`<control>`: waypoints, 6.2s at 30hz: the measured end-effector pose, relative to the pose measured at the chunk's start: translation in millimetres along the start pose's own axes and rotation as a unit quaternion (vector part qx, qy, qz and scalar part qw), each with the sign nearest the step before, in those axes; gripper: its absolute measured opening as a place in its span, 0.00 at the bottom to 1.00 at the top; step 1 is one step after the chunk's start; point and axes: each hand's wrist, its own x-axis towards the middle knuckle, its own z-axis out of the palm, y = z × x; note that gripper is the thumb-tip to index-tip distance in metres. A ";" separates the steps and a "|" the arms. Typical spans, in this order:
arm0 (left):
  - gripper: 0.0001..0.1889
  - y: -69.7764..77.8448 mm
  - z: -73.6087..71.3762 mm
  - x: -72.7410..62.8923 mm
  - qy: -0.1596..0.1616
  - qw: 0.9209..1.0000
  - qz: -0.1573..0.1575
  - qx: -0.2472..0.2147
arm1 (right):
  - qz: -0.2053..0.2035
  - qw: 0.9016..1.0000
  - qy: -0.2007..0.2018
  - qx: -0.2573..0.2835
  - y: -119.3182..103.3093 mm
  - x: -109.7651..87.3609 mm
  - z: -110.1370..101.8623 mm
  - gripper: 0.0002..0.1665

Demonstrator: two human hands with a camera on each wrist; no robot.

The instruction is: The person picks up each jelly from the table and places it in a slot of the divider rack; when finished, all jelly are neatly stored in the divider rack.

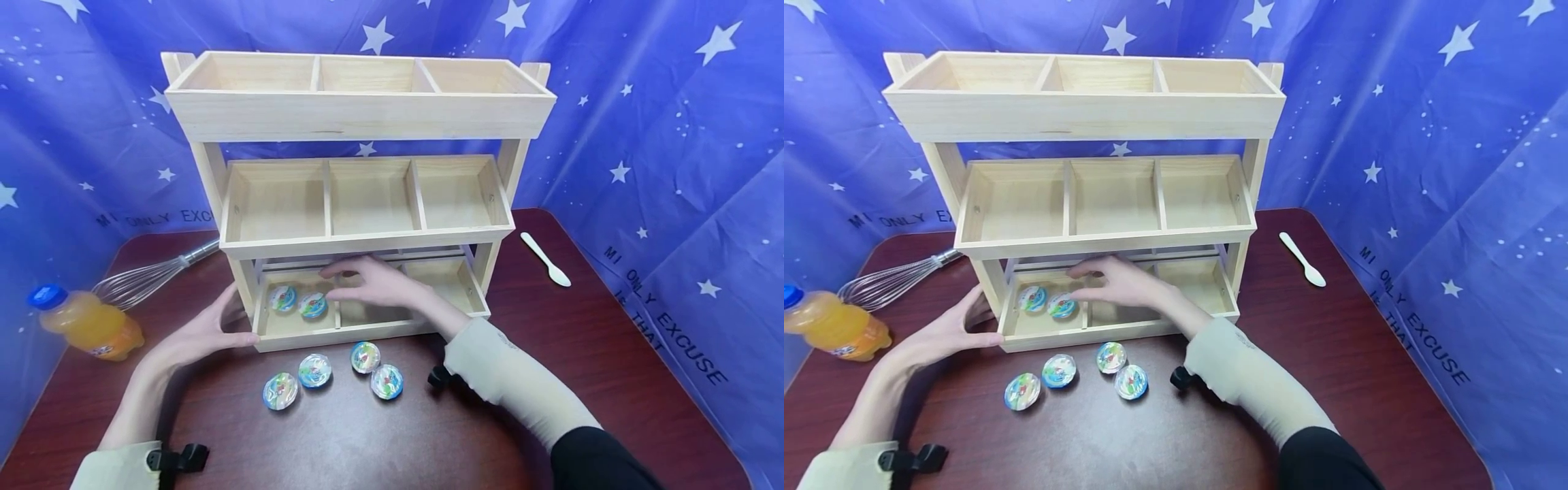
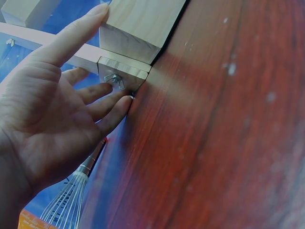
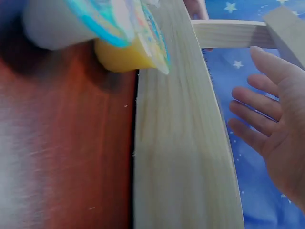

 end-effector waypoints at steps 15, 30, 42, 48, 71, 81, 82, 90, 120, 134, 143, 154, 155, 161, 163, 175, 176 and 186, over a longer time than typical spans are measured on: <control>0.59 -0.6 0.1 0.9 0.001 1.000 0.004 -0.013 | -0.102 0.983 0.110 0.109 11.2 -69.2 1.2 0.21; 0.60 -2.9 1.0 2.0 -0.002 0.999 0.007 -0.031 | -0.101 0.964 -0.011 0.248 14.7 -111.2 11.7 0.24; 0.61 -1.7 0.5 1.8 -0.003 1.000 -0.008 -0.025 | -0.116 0.979 -0.097 0.138 19.4 -115.6 13.6 0.25; 0.61 0.1 -1.3 2.6 -0.003 1.000 -0.006 -0.024 | -0.103 0.982 -0.117 0.103 19.0 -114.8 13.2 0.26; 0.60 -0.8 -1.0 0.3 -0.001 1.000 0.002 -0.026 | -0.083 0.984 -0.149 0.043 18.8 -111.9 23.3 0.31; 0.59 -3.0 0.0 0.1 -0.003 1.000 0.006 -0.030 | -0.070 0.983 -0.161 0.045 18.5 -113.4 27.1 0.30; 0.59 -3.1 0.0 0.3 -0.002 1.000 0.007 -0.029 | -0.071 0.983 -0.162 0.044 18.8 -113.4 27.3 0.29; 0.59 -3.3 -0.3 0.3 -0.001 1.000 0.010 -0.027 | -0.083 0.982 -0.165 0.030 19.2 -113.6 27.4 0.29; 0.59 -4.7 1.3 0.6 -0.001 0.999 0.009 -0.037 | -0.045 0.967 -0.177 0.176 20.8 -118.5 10.9 0.28; 0.59 -0.5 -0.1 -0.3 -0.001 1.000 0.013 -0.026 | -0.069 0.962 -0.109 0.242 22.4 -120.8 -4.1 0.29; 0.59 -1.2 0.3 -0.6 -0.002 0.999 0.008 -0.031 | -0.050 0.967 -0.038 0.247 20.2 -111.9 -12.0 0.31; 0.60 1.7 0.1 1.6 -0.004 1.000 0.001 -0.020 | 0.004 0.964 -0.010 0.264 24.0 -88.3 -29.7 0.35; 0.60 1.4 0.1 1.3 -0.002 1.000 0.001 -0.018 | 0.010 0.964 -0.014 0.267 23.7 -85.3 -30.8 0.36; 0.59 -0.7 0.1 -0.3 0.000 1.000 0.009 -0.022 | 0.035 0.968 -0.029 0.246 23.2 -66.4 -34.4 0.36; 0.59 -0.8 0.2 -0.3 0.000 1.000 0.009 -0.023 | 0.042 0.973 -0.030 0.225 23.6 -60.4 -35.0 0.35; 0.59 1.4 0.6 -0.3 0.001 1.000 0.006 -0.016 | 0.057 0.985 -0.068 0.145 25.0 -28.9 -37.5 0.30; 0.59 1.4 0.7 -0.3 0.001 1.000 0.006 -0.015 | 0.059 0.985 -0.074 0.144 25.3 -26.5 -37.0 0.29; 0.59 -0.7 0.1 -1.1 0.000 1.000 0.005 -0.010 | 0.097 0.976 -0.115 0.155 25.9 -3.0 -31.6 0.33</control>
